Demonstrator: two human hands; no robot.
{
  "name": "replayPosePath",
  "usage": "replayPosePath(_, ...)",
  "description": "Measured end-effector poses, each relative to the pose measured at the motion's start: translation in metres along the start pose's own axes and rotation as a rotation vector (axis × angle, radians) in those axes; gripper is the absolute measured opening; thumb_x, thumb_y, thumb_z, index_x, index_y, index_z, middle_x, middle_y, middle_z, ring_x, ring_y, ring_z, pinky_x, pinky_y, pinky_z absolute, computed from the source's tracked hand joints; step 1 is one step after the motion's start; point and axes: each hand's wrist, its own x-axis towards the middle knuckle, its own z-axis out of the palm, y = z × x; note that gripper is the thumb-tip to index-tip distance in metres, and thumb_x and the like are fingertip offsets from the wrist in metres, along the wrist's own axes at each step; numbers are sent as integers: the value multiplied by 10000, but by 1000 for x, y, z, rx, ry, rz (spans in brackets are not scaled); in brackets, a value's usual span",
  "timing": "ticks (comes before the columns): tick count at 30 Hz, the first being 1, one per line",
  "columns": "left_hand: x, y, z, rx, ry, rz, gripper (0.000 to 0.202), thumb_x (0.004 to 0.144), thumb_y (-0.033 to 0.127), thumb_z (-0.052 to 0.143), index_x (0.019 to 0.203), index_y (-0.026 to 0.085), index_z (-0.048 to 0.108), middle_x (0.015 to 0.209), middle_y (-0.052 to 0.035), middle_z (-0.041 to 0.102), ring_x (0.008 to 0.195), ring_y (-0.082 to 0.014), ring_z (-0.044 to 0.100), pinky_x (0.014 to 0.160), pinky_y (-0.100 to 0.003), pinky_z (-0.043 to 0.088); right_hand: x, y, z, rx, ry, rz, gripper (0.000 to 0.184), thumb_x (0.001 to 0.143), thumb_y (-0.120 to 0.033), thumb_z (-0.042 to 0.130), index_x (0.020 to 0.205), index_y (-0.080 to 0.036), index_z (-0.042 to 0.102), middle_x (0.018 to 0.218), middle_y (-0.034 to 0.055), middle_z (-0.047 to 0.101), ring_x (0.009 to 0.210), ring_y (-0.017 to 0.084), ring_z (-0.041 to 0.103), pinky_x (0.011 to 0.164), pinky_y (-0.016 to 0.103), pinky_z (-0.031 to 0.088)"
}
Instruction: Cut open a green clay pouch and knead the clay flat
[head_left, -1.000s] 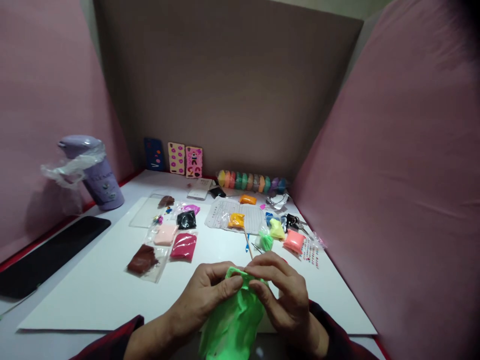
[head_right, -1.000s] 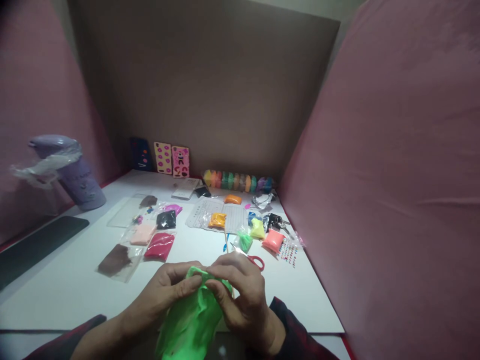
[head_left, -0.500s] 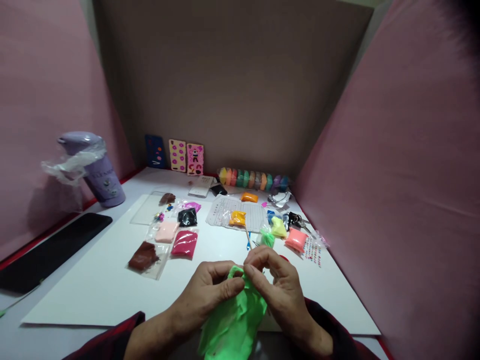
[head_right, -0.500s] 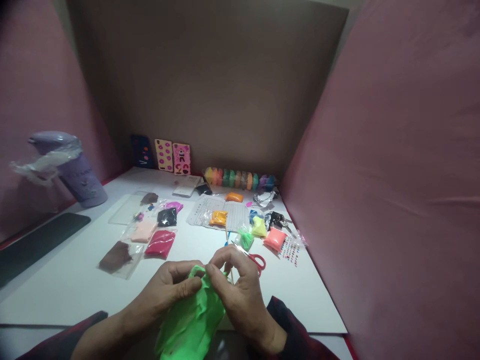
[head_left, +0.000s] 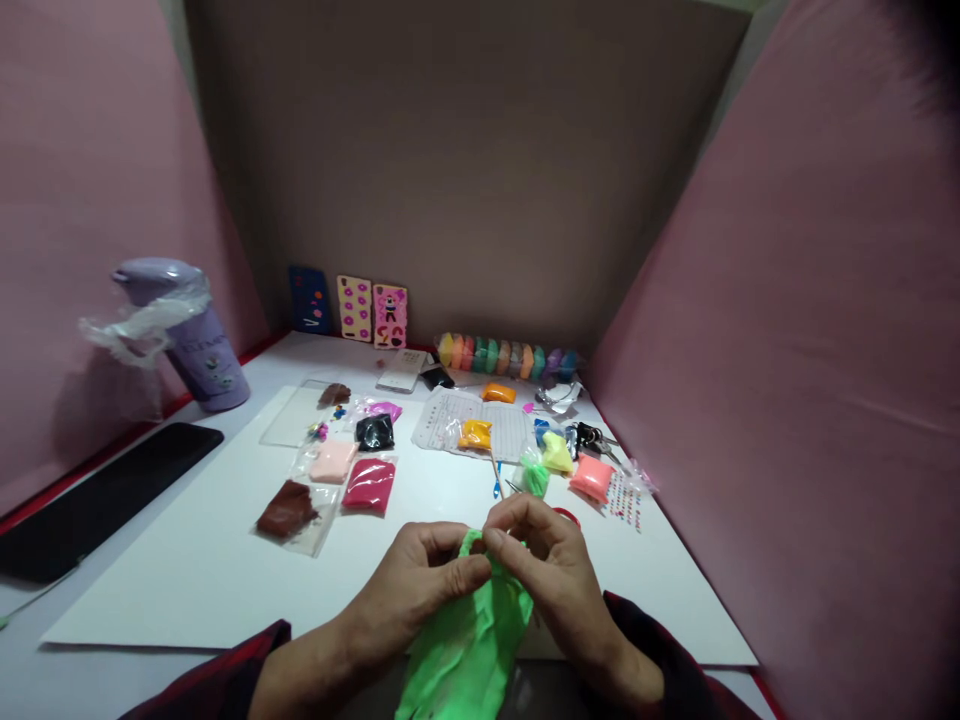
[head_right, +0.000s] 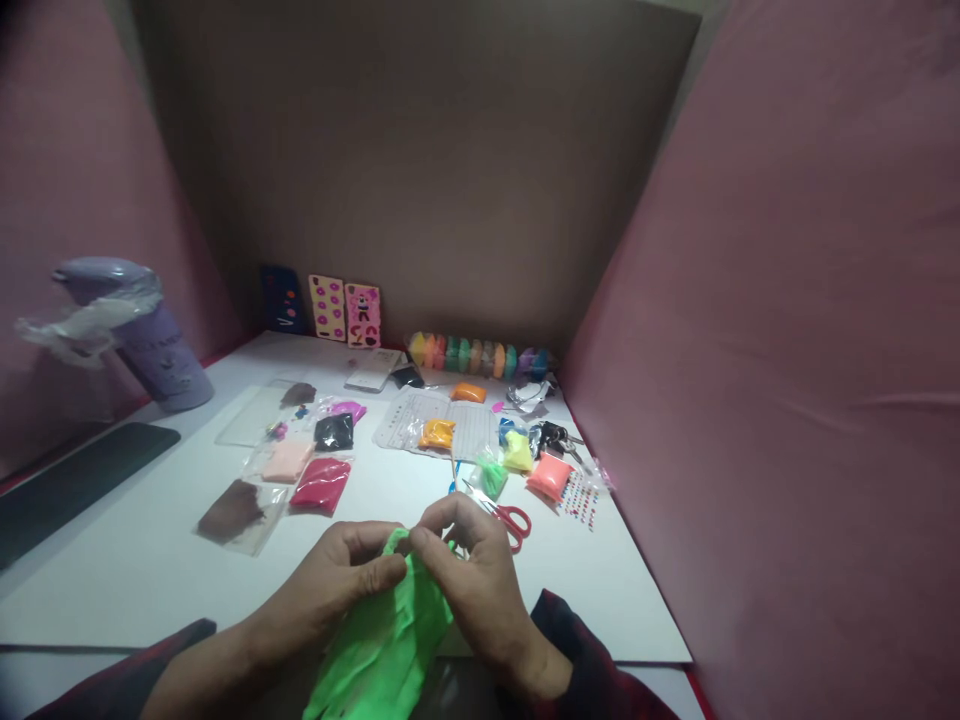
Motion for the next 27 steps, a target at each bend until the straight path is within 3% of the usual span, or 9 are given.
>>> replayPosePath(6,4,-7,-4,-36,29,-26,408,669,456,755,838,87,722,643,-42,597,523,-93,492,509,-202,335,2,0,0,268,-32,137,243,812,-382,651,741,-162,576,704,-6,567,637,109,506,582,220,398)
replayPosePath(13,5,-6,0,-136,27,-53,428,710,519,693,687,93,656,567,-21,537,486,-89,453,500,-216,320,1,1,1,210,-2,137,221,764,-334,703,718,-150,589,688,-12,577,640,107,507,589,214,393)
replayPosePath(19,7,-8,2,-163,123,-83,436,749,520,645,619,107,589,509,10,465,449,-80,393,476,-216,279,0,1,3,260,-26,131,161,777,-284,689,727,-170,588,698,-17,607,651,114,563,608,221,428)
replayPosePath(27,6,-7,4,-162,109,-50,463,749,541,640,641,91,627,544,-34,545,488,-108,480,507,-229,336,1,6,3,178,-14,79,176,824,-342,632,768,-180,592,733,-9,590,687,133,552,639,251,431)
